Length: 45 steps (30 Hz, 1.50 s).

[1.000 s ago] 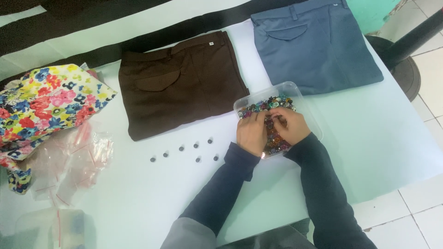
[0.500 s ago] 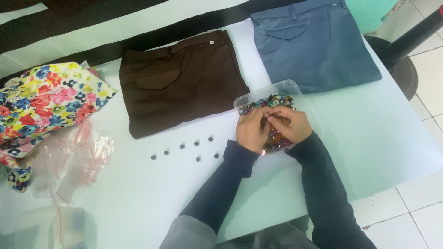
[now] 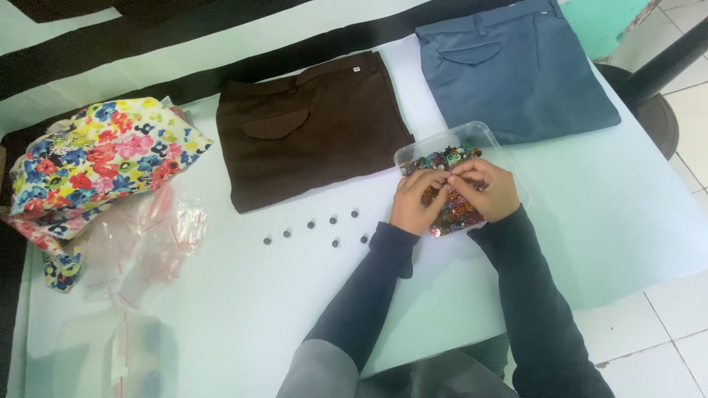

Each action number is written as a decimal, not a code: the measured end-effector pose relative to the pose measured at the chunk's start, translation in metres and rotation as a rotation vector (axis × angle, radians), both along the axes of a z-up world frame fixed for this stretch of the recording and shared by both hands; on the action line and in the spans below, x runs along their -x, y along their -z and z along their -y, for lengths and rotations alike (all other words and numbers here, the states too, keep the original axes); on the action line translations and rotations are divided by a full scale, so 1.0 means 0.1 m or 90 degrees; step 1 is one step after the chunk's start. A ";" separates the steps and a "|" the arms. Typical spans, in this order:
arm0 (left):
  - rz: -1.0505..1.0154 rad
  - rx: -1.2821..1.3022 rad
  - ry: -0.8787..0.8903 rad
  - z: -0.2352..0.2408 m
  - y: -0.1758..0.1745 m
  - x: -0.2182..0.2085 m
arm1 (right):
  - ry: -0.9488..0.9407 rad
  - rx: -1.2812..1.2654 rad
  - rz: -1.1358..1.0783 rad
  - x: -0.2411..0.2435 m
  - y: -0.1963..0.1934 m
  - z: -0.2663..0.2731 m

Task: The person sorts small dark buttons from a clear plastic container filled with multicolored buttons. They repeatedly pick buttons from the container and place them in a row on the white table surface.

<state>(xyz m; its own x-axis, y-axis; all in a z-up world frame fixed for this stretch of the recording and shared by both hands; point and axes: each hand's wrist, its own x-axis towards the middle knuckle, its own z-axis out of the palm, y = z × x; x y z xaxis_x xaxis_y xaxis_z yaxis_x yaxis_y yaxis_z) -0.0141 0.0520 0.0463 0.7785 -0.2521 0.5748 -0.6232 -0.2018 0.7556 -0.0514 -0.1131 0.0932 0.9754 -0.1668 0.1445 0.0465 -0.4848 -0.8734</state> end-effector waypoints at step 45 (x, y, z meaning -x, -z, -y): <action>-0.070 -0.443 -0.115 -2.73 0.60 0.58 | -0.236 0.522 0.148 0.17 1.08 -1.98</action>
